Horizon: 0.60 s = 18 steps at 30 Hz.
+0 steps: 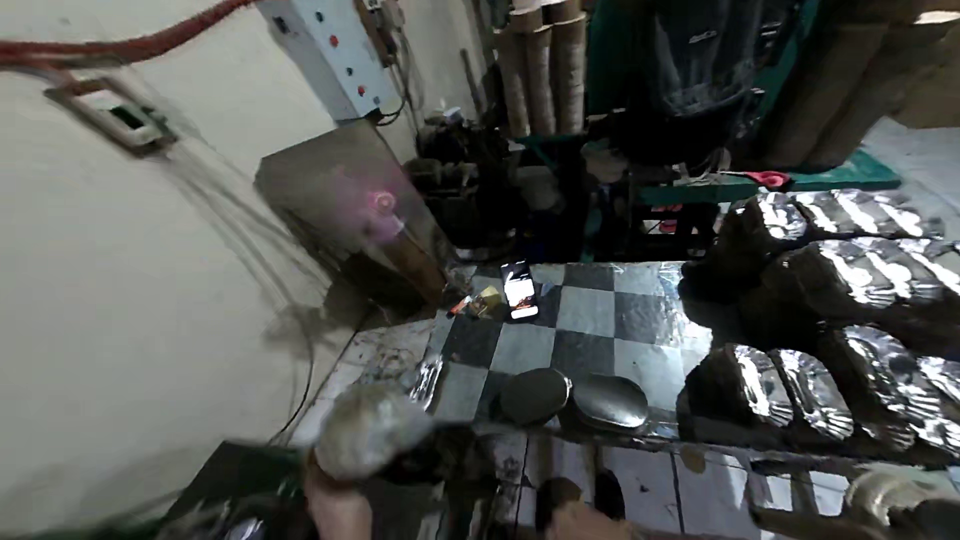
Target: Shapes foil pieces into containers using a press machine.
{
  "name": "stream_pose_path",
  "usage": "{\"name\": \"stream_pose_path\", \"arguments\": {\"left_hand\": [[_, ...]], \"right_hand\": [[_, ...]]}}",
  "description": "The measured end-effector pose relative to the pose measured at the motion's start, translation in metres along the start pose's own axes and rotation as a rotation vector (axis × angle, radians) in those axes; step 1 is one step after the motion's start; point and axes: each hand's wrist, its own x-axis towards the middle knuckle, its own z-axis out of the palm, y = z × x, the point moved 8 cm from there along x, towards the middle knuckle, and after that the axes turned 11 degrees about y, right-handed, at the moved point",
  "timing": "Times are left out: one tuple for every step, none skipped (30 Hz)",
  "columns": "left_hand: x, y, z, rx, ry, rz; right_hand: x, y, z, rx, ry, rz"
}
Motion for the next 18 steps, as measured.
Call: {"name": "stream_pose_path", "arguments": {"left_hand": [[0.023, 0.006, -0.004, 0.050, 0.034, 0.021], [0.039, 0.011, -0.010, 0.103, 0.079, 0.018], [0.050, 0.016, -0.017, 0.151, 0.136, 0.003], [0.058, 0.017, -0.024, 0.214, 0.154, -0.009], [0.062, 0.015, -0.031, 0.304, 0.131, 0.003], [0.063, 0.013, -0.040, 0.418, 0.096, 0.059], [0.063, 0.011, -0.053, 0.559, 0.066, 0.112], [0.062, 0.002, -0.070, 0.681, 0.028, 0.087], [0.061, -0.015, -0.091, 0.805, -0.025, 0.010], [0.060, -0.040, -0.115, 0.902, -0.055, -0.071], [0.062, -0.070, -0.140, 0.996, -0.050, -0.123], [0.062, -0.099, -0.162, 1.079, -0.030, -0.128], [0.058, -0.118, -0.180, 1.129, -0.035, -0.123], [0.051, -0.117, -0.195, 1.152, -0.035, -0.114], [0.044, -0.101, -0.214, 1.161, -0.027, -0.122], [0.036, -0.083, -0.236, 1.174, -0.072, -0.184], [0.027, -0.072, -0.261, 1.173, -0.165, -0.288], [0.021, -0.078, -0.288, 1.155, -0.259, -0.361]], "right_hand": [[0.009, -0.011, 0.000, -0.006, -0.021, 0.006], [0.016, -0.022, 0.002, -0.019, -0.066, 0.020], [0.025, -0.028, 0.009, -0.035, -0.112, 0.031], [0.035, -0.030, 0.020, -0.059, -0.156, 0.048], [0.044, -0.035, 0.028, -0.087, -0.199, 0.075], [0.053, -0.041, 0.035, -0.128, -0.241, 0.090], [0.063, -0.047, 0.039, -0.163, -0.272, 0.096], [0.072, -0.053, 0.046, -0.199, -0.297, 0.091], [0.079, -0.058, 0.055, -0.235, -0.322, 0.081], [0.087, -0.063, 0.065, -0.275, -0.364, 0.079], [0.096, -0.071, 0.072, -0.312, -0.408, 0.072], [0.103, -0.083, 0.081, -0.346, -0.455, 0.064], [0.110, -0.095, 0.090, -0.376, -0.493, 0.047], [0.120, -0.110, 0.096, -0.410, -0.486, -0.002], [0.133, -0.129, 0.099, -0.438, -0.394, -0.106], [0.146, -0.152, 0.098, -0.449, -0.207, -0.267], [0.158, -0.180, 0.091, -0.438, 0.019, -0.467], [0.173, -0.205, 0.083, -0.422, 0.196, -0.645]]}}
